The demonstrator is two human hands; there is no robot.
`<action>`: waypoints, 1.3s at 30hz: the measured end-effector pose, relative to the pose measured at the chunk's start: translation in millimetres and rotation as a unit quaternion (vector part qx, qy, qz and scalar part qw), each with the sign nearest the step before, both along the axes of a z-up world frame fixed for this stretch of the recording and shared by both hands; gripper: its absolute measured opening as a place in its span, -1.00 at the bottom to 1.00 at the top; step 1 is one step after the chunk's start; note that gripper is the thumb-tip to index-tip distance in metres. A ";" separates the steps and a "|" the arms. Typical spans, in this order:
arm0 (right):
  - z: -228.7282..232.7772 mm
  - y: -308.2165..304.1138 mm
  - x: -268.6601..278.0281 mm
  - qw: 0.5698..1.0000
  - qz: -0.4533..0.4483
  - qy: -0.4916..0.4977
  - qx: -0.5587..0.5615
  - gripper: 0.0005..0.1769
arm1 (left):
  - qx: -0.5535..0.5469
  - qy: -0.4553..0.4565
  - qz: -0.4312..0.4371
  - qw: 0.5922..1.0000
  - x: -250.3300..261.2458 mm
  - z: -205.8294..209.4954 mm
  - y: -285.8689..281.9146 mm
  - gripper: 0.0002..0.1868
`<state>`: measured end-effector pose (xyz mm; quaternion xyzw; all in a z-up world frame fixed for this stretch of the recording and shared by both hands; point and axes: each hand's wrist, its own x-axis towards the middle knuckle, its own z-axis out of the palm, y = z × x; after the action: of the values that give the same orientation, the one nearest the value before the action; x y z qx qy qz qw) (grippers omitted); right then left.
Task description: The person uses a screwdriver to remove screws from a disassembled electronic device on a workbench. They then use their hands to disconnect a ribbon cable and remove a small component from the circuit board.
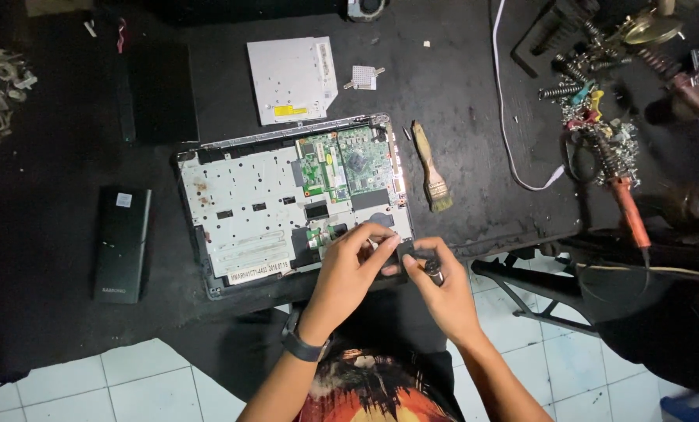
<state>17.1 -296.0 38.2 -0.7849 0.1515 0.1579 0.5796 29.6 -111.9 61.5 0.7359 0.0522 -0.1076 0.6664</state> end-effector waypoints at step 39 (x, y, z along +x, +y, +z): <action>40.6 12.5 77.5 0.894 0.252 -0.112 -0.353 -0.80 | 0.189 -0.085 -0.002 0.978 24.4 -34.1 -15.3 -0.83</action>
<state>94.5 -283.5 78.7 -0.9623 -0.0713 0.1461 0.2181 54.0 -127.2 27.4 0.8553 0.0136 -0.0341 0.5168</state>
